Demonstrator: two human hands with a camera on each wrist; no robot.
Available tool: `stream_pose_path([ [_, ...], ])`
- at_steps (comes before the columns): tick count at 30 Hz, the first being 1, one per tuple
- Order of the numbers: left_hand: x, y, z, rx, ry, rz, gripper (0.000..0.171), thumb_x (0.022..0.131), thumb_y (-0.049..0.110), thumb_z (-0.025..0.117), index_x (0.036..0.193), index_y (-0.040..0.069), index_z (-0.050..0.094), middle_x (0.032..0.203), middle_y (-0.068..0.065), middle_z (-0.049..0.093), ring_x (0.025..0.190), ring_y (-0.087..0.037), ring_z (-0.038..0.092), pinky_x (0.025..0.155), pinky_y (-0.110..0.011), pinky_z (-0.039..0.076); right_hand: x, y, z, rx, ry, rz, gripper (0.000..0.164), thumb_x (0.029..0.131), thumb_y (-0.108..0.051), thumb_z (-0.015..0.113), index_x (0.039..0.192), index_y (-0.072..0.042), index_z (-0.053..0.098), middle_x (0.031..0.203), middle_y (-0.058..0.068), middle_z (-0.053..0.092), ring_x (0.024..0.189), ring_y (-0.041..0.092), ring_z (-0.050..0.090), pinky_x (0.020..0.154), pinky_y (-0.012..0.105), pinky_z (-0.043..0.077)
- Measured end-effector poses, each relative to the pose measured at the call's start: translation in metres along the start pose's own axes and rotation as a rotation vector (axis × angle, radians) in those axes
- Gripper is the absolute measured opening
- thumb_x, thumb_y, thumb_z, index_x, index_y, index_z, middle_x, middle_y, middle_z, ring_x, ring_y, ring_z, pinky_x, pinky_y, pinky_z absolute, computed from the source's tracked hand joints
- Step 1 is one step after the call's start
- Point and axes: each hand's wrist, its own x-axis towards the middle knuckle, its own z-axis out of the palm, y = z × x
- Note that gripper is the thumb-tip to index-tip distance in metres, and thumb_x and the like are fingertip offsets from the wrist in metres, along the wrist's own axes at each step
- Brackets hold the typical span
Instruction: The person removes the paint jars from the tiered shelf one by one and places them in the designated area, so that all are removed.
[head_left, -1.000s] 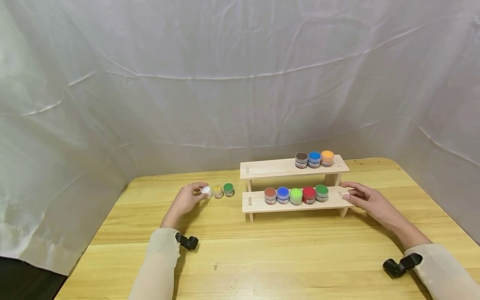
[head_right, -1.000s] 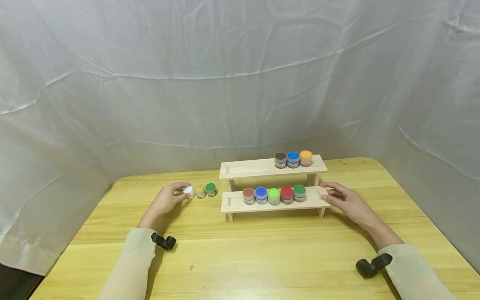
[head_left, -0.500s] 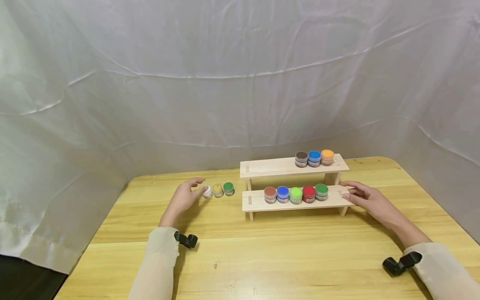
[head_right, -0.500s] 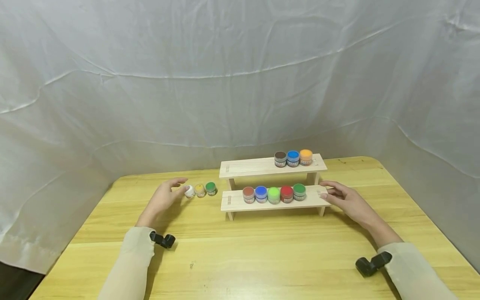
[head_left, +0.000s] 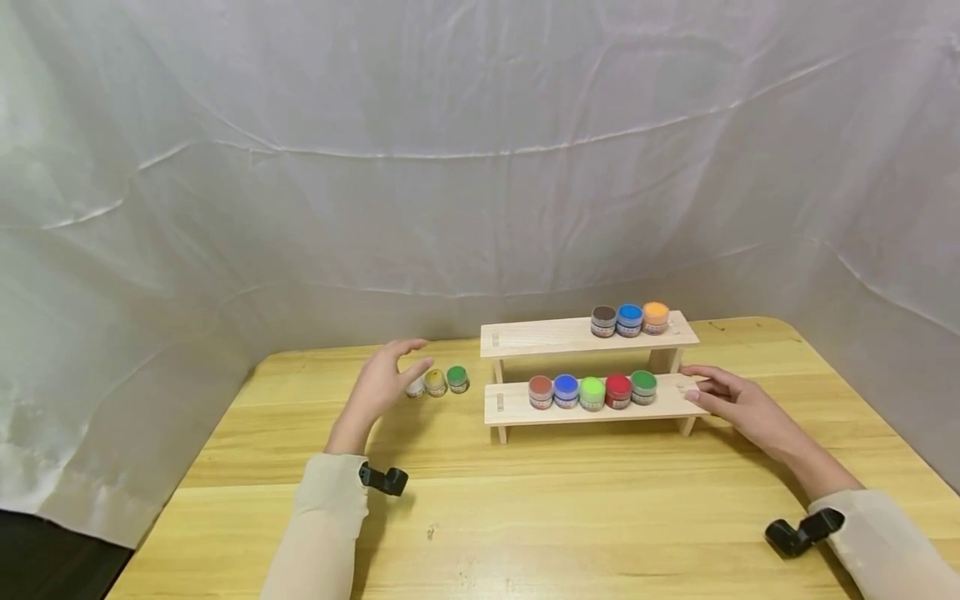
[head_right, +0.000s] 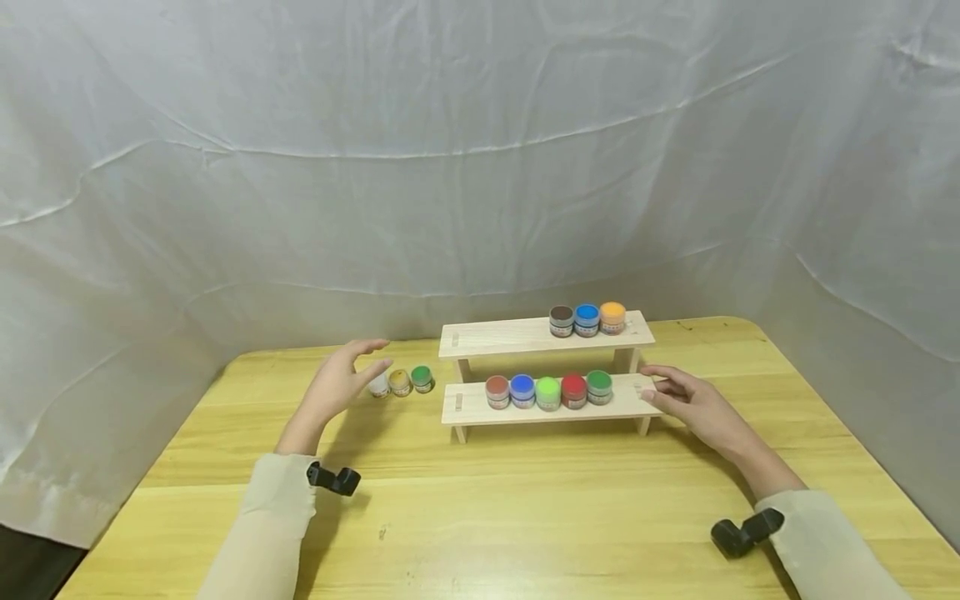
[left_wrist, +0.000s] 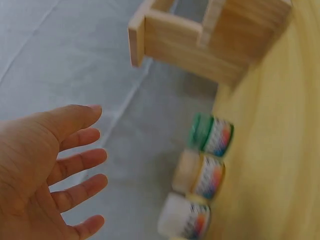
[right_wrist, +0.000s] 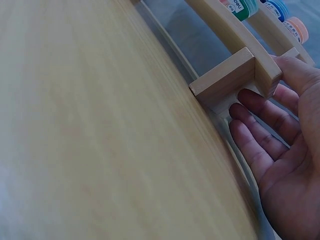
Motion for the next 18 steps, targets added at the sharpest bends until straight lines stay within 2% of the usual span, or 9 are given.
stream_pose_path([
  [6,0.007,0.027,0.001,0.001,0.000,0.068,0.042,0.097,0.036,0.062,0.134,0.016,0.060,0.137,-0.010,0.056,0.129,-0.032,0.047,0.106,-0.053,0.036,-0.001,-0.002,0.001,0.036,-0.003,-0.015,0.051,0.100,-0.029,0.058,0.144,-0.006,0.045,0.114,0.015,0.061,0.094,0.005,0.059,0.076,0.019,0.048],
  [11,0.014,0.048,0.005,0.013,-0.028,0.124,0.041,0.098,0.036,0.061,0.134,0.018,0.060,0.138,-0.006,0.056,0.130,-0.030,0.046,0.108,-0.053,0.035,-0.001,-0.002,0.001,0.058,0.000,-0.038,0.049,0.100,-0.026,0.058,0.143,-0.005,0.046,0.113,0.015,0.060,0.093,0.005,0.059,0.076,0.019,0.049],
  [18,0.023,0.077,0.009,0.043,-0.052,0.200,0.043,0.097,0.037,0.062,0.134,0.014,0.061,0.137,-0.005,0.056,0.129,-0.028,0.047,0.108,-0.050,0.035,-0.001,-0.001,0.002,0.069,-0.002,-0.044,0.049,0.101,-0.026,0.057,0.144,-0.005,0.045,0.116,0.015,0.060,0.095,0.005,0.059,0.077,0.018,0.048],
])
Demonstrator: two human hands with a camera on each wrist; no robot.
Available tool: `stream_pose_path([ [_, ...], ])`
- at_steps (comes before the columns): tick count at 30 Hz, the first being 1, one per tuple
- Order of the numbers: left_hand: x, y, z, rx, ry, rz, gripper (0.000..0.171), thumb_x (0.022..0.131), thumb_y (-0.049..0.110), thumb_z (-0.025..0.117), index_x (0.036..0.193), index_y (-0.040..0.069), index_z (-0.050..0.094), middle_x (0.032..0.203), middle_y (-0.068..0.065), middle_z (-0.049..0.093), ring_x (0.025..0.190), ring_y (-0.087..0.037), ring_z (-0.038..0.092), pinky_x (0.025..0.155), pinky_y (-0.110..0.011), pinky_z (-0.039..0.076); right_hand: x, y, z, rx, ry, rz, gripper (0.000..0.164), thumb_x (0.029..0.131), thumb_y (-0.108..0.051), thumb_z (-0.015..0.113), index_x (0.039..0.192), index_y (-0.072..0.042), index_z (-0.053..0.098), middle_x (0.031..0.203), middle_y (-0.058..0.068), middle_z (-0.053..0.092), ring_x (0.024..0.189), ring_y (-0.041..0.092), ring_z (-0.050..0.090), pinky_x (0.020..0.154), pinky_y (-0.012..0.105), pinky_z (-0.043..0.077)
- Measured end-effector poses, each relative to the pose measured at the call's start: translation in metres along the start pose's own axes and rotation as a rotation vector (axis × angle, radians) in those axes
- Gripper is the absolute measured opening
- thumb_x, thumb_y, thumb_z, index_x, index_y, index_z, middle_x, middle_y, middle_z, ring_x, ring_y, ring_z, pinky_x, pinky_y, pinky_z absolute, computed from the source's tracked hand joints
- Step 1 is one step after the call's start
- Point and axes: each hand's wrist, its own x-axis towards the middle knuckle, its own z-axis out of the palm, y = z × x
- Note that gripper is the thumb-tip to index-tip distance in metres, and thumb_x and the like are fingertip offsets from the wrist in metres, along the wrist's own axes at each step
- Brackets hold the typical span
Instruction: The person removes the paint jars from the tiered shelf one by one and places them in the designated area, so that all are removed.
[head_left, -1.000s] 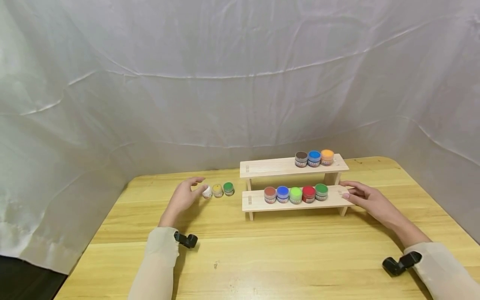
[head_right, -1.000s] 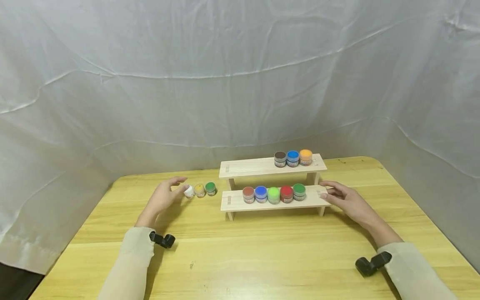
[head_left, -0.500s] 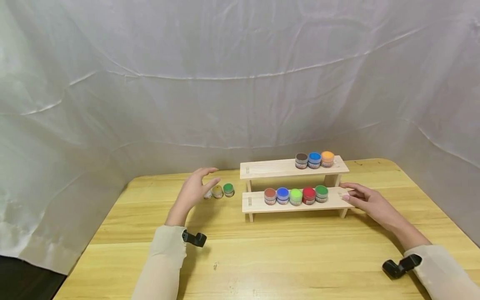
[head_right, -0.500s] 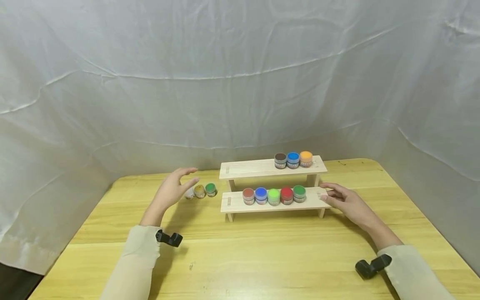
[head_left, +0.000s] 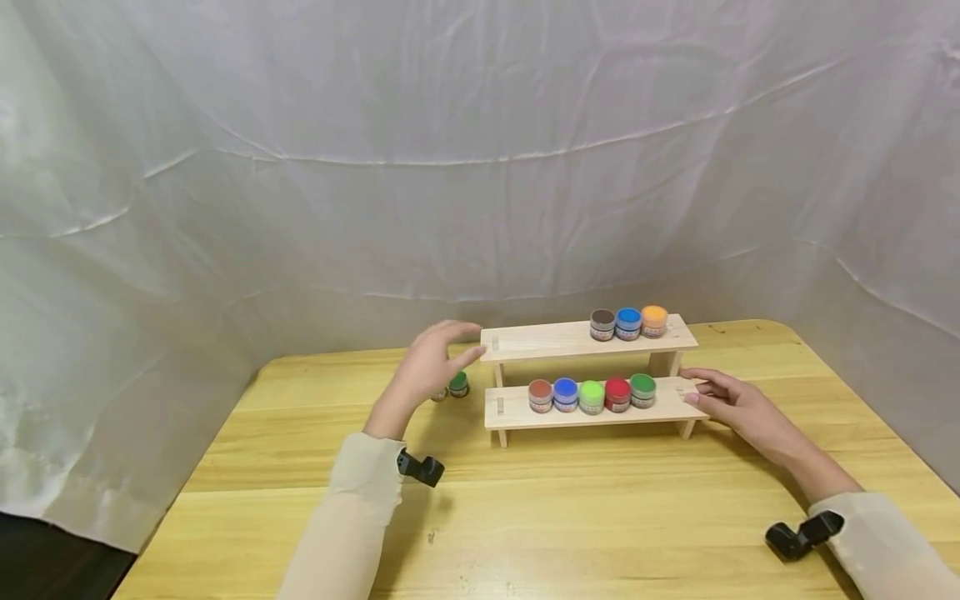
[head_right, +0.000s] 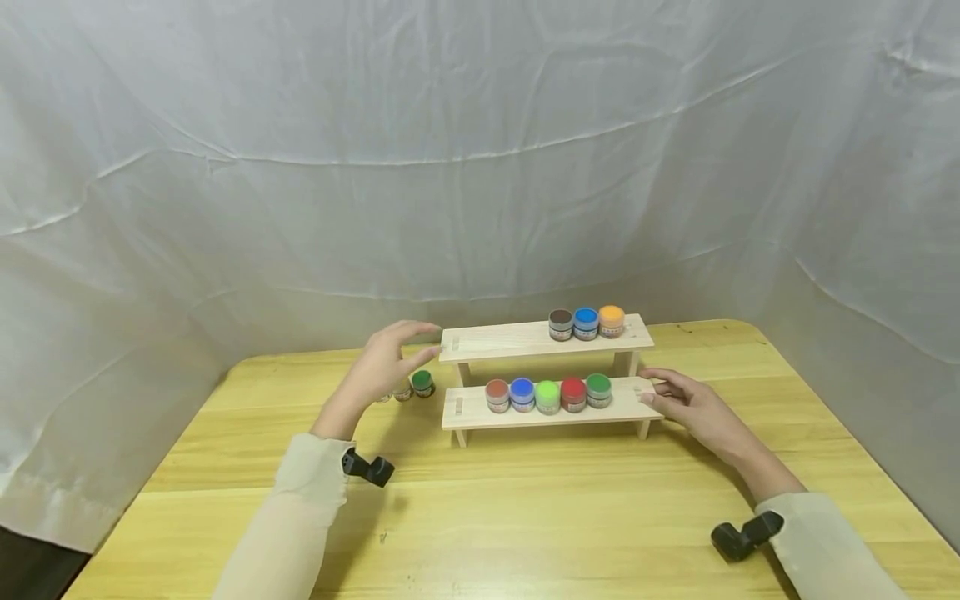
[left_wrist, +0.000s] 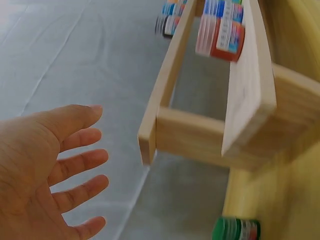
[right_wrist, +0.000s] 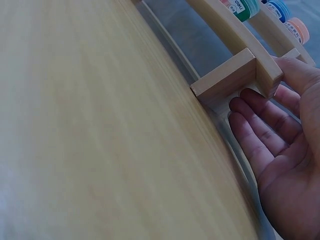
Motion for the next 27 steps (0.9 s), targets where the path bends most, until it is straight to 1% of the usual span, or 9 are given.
stream_pose_path([
  [3,0.006,0.009,0.003,0.000,-0.009,0.031,0.044,0.097,0.038,0.061,0.134,0.013,0.060,0.137,-0.005,0.056,0.129,-0.028,0.048,0.108,-0.050,0.035,0.000,0.000,0.001,0.004,-0.001,-0.003,0.049,0.101,-0.025,0.057,0.144,-0.005,0.045,0.115,0.015,0.060,0.094,0.005,0.060,0.077,0.018,0.049],
  [8,0.016,0.025,0.008,0.012,-0.032,0.061,0.043,0.097,0.039,0.061,0.132,0.014,0.061,0.136,-0.003,0.057,0.128,-0.026,0.048,0.108,-0.047,0.035,-0.001,0.000,0.001,0.009,-0.002,-0.001,0.049,0.101,-0.025,0.057,0.144,-0.005,0.045,0.115,0.015,0.060,0.094,0.005,0.060,0.077,0.018,0.049],
  [15,0.035,0.044,0.015,0.048,-0.090,0.098,0.043,0.097,0.040,0.060,0.133,0.016,0.061,0.136,-0.001,0.057,0.130,-0.023,0.046,0.110,-0.046,0.033,-0.001,0.000,0.000,-0.015,0.000,0.017,0.050,0.101,-0.028,0.057,0.144,-0.006,0.045,0.117,0.015,0.060,0.096,0.003,0.059,0.077,0.017,0.048],
  [18,0.044,0.051,0.018,0.052,-0.112,0.118,0.044,0.098,0.039,0.060,0.134,0.014,0.060,0.136,-0.001,0.058,0.131,-0.022,0.046,0.110,-0.045,0.033,-0.001,0.000,-0.001,-0.024,0.000,0.021,0.051,0.101,-0.028,0.057,0.144,-0.006,0.044,0.118,0.015,0.060,0.096,0.003,0.058,0.078,0.017,0.048],
  [22,0.054,0.062,0.024,0.076,-0.136,0.121,0.043,0.097,0.039,0.060,0.133,0.015,0.061,0.135,0.000,0.058,0.130,-0.022,0.047,0.109,-0.046,0.033,-0.001,-0.001,0.000,-0.031,0.002,0.017,0.051,0.101,-0.029,0.057,0.144,-0.006,0.045,0.117,0.015,0.060,0.096,0.003,0.058,0.077,0.017,0.047],
  [27,0.062,0.073,0.031,0.096,-0.157,0.118,0.043,0.098,0.042,0.058,0.134,0.019,0.061,0.137,0.000,0.057,0.129,-0.023,0.047,0.108,-0.048,0.033,-0.001,-0.002,0.000,-0.041,0.005,0.021,0.051,0.101,-0.030,0.057,0.144,-0.007,0.045,0.117,0.015,0.060,0.096,0.003,0.058,0.077,0.017,0.046],
])
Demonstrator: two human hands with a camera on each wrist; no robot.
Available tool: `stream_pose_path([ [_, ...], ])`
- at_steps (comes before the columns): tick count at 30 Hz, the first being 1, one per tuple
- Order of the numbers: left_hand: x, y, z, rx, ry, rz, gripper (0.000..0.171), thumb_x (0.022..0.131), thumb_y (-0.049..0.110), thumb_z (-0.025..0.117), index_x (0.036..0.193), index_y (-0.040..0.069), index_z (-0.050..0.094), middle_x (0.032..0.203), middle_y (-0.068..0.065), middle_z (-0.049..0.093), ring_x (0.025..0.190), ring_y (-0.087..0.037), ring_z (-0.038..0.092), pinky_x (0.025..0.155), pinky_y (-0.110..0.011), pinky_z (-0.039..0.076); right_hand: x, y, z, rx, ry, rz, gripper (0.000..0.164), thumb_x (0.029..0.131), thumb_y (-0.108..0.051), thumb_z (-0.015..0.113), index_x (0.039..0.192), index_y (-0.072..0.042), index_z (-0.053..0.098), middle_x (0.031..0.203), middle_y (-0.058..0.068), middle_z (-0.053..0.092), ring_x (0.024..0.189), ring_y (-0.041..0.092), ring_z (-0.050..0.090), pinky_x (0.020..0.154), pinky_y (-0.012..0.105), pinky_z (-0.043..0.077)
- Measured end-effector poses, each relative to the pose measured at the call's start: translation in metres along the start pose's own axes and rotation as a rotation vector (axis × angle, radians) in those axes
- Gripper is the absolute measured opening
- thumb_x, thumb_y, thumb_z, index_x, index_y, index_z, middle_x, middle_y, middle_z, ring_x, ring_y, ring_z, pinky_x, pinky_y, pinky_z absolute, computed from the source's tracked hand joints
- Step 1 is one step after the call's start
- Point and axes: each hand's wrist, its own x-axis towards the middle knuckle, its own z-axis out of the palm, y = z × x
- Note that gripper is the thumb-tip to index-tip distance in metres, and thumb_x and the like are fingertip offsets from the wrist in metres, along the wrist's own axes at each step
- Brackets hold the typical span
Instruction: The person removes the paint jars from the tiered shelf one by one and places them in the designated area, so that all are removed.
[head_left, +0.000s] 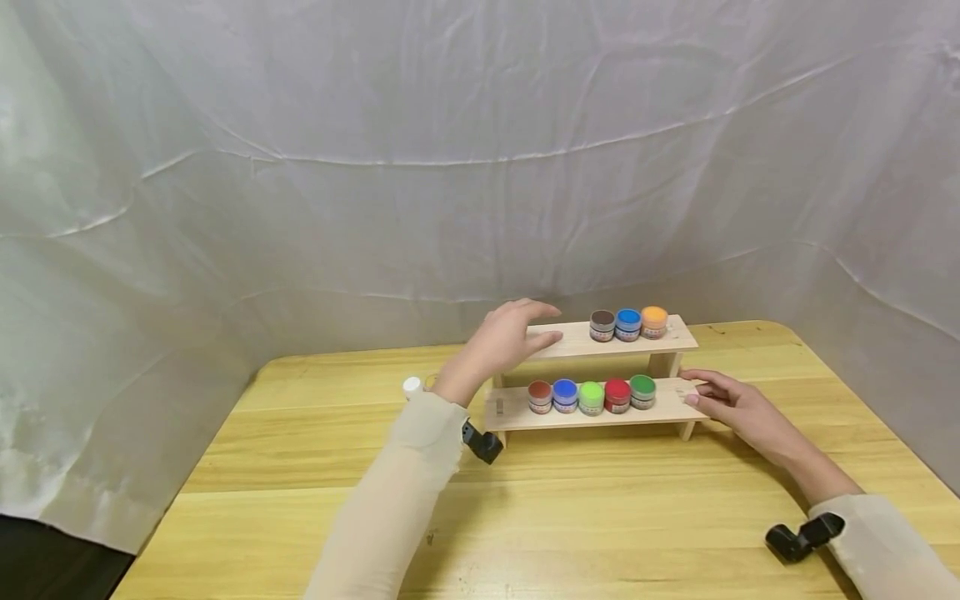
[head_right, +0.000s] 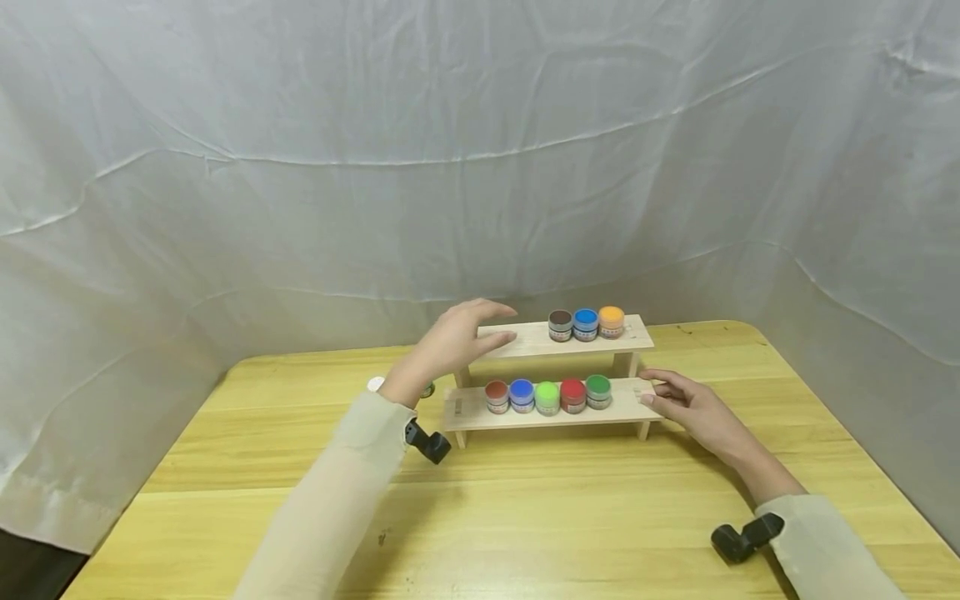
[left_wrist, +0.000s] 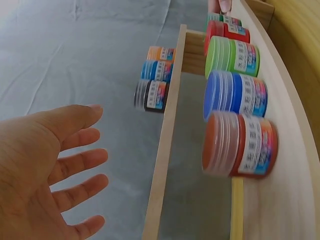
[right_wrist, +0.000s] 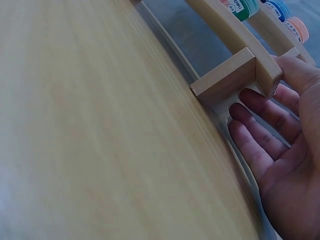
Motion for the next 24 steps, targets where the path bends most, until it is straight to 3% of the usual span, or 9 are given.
stream_pose_path([
  [13,0.024,0.018,0.014,-0.006,-0.037,-0.002,0.044,0.098,0.042,0.057,0.136,0.019,0.059,0.137,0.003,0.056,0.129,-0.021,0.047,0.110,-0.047,0.032,0.000,0.002,-0.001,-0.036,0.005,0.002,0.052,0.101,-0.031,0.057,0.145,-0.008,0.045,0.117,0.014,0.061,0.096,0.004,0.057,0.077,0.017,0.046],
  [24,0.044,0.030,0.021,0.035,-0.043,0.004,0.047,0.098,0.043,0.057,0.139,0.020,0.055,0.135,0.004,0.058,0.128,-0.016,0.048,0.109,-0.039,0.034,0.000,0.001,-0.002,-0.045,0.014,0.005,0.052,0.100,-0.032,0.058,0.145,-0.009,0.046,0.119,0.014,0.061,0.097,0.001,0.056,0.078,0.014,0.044],
])
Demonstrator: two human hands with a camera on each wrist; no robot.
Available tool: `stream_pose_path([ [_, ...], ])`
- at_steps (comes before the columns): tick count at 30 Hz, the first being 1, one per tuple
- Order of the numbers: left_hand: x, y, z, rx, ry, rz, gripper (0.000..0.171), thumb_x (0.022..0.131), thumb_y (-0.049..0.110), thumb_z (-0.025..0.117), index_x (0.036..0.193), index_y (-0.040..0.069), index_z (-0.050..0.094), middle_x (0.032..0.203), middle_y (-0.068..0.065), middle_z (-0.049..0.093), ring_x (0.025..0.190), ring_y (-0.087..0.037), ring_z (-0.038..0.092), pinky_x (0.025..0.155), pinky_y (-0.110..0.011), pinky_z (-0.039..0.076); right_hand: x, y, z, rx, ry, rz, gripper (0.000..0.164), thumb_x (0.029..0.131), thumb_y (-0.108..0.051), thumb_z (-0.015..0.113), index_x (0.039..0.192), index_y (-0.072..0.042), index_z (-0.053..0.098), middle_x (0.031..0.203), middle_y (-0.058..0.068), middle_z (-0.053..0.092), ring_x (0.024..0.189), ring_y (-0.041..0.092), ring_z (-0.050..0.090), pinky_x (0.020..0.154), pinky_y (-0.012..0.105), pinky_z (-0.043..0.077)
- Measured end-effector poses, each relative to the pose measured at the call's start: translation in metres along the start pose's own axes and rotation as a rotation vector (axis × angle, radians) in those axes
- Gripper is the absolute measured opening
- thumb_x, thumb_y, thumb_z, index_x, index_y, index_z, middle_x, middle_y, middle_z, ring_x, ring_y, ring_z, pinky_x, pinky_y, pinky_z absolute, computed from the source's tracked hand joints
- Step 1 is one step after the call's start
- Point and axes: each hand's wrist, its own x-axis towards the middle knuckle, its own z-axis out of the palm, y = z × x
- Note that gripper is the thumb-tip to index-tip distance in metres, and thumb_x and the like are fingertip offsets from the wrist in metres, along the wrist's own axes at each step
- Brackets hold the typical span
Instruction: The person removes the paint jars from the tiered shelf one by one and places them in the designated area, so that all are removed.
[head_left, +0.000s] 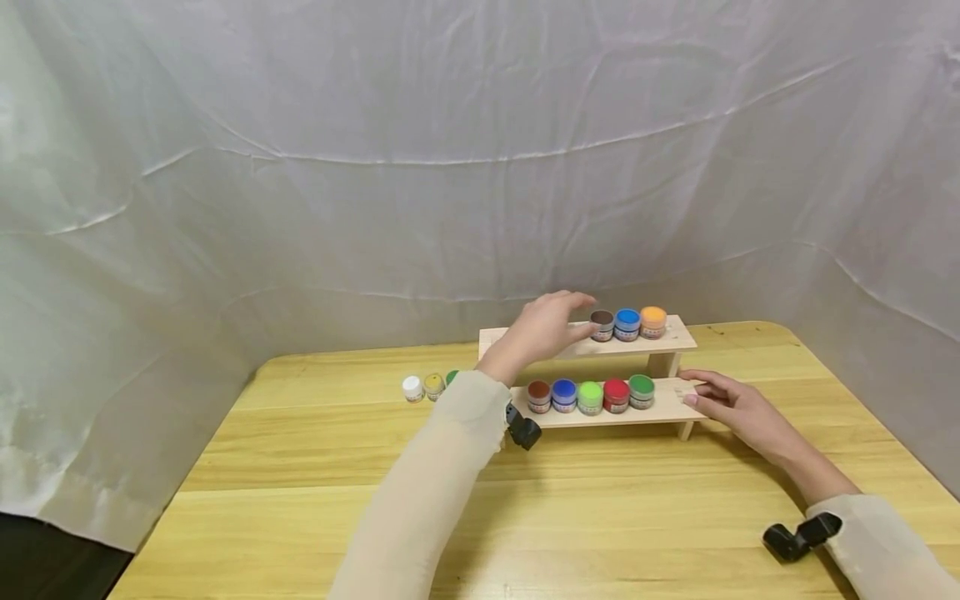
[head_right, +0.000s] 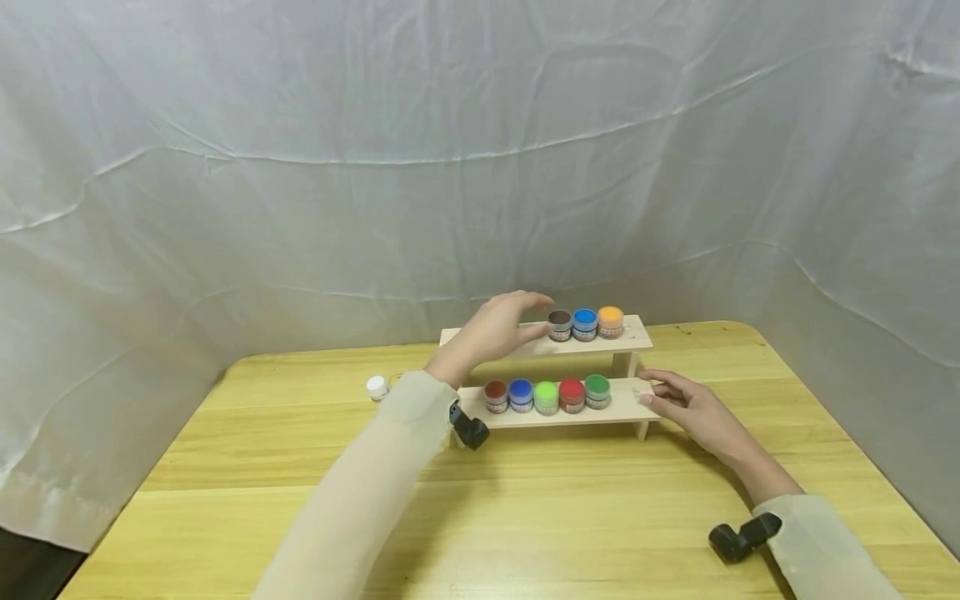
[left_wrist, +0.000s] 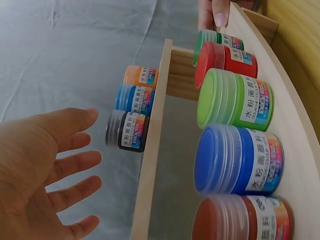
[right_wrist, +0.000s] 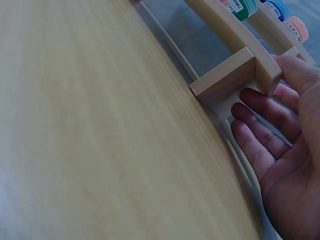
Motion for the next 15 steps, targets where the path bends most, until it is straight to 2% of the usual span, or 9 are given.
stream_pose_path([
  [6,0.012,0.002,0.006,0.013,-0.021,-0.023,0.050,0.097,0.045,0.058,0.140,0.019,0.054,0.133,0.004,0.059,0.127,-0.015,0.049,0.109,-0.035,0.035,0.000,0.002,0.001,-0.001,0.012,-0.015,0.050,0.100,-0.030,0.059,0.144,-0.008,0.048,0.116,0.013,0.062,0.095,0.002,0.057,0.077,0.014,0.045],
  [15,0.023,0.007,0.014,0.062,-0.029,-0.043,0.059,0.090,0.054,0.063,0.138,0.019,0.057,0.124,0.005,0.062,0.116,-0.013,0.054,0.100,-0.033,0.042,0.001,0.002,0.001,0.010,0.010,-0.026,0.050,0.100,-0.030,0.059,0.143,-0.007,0.048,0.114,0.013,0.062,0.095,0.003,0.059,0.077,0.015,0.046],
])
